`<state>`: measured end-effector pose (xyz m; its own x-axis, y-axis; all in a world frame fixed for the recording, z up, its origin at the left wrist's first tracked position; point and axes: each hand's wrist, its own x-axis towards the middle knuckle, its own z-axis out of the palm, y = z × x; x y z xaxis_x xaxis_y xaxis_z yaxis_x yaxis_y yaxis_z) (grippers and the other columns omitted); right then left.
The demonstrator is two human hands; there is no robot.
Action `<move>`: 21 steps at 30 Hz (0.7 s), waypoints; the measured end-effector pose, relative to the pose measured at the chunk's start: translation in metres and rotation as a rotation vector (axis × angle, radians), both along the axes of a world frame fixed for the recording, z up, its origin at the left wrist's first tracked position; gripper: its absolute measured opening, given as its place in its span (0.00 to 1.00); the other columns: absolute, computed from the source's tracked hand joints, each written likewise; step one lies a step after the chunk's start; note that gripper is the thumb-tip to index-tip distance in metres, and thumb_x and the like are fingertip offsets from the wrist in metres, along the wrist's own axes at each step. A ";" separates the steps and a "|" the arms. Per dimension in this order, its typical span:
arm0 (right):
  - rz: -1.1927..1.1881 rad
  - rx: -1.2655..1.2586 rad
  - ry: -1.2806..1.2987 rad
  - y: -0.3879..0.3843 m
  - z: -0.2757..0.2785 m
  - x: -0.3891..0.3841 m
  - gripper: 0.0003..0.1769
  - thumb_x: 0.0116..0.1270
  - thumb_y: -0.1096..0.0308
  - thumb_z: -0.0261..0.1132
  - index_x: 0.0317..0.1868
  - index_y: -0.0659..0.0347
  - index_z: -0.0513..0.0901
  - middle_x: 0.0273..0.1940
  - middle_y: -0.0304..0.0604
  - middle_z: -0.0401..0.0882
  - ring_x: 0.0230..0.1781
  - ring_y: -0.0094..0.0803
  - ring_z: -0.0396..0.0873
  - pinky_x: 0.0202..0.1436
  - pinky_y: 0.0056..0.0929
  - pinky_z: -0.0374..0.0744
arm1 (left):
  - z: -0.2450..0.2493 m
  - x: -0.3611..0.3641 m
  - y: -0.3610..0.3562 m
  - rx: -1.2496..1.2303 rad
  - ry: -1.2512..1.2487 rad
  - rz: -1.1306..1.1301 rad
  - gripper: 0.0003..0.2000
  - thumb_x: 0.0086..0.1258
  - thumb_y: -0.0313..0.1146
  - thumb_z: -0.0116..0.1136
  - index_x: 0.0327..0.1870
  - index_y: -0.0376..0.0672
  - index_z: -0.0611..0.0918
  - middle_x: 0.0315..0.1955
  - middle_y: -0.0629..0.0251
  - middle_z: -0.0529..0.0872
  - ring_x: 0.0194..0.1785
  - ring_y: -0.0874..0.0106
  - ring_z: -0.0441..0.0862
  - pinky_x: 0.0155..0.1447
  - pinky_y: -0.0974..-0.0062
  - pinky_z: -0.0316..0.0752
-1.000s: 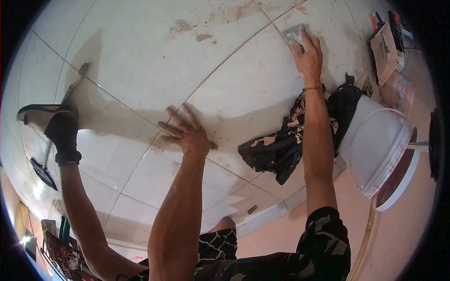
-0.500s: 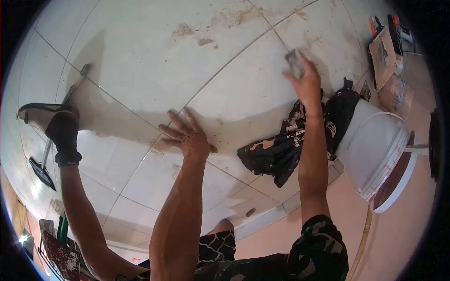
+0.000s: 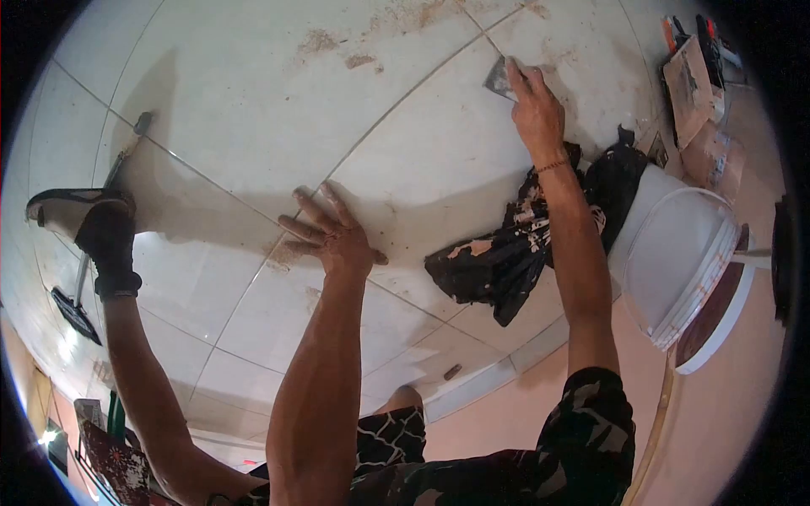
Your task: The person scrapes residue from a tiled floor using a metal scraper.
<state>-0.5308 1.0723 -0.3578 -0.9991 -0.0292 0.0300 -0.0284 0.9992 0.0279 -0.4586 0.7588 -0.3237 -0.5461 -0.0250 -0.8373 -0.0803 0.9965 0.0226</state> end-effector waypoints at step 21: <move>0.044 0.110 -0.035 -0.016 0.001 -0.026 0.28 0.60 0.76 0.53 0.63 0.53 0.66 0.50 0.49 0.71 0.38 0.46 0.79 0.38 0.37 0.81 | 0.001 -0.010 0.005 -0.064 -0.095 -0.043 0.75 0.29 0.52 0.79 0.66 0.39 0.24 0.63 0.31 0.19 0.63 0.23 0.23 0.56 0.21 0.41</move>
<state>-0.5571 1.0567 -0.3565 -0.9972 -0.0744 -0.0103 -0.0751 0.9879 0.1353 -0.4688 0.7636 -0.3227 -0.4658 -0.0589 -0.8829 -0.0367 0.9982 -0.0473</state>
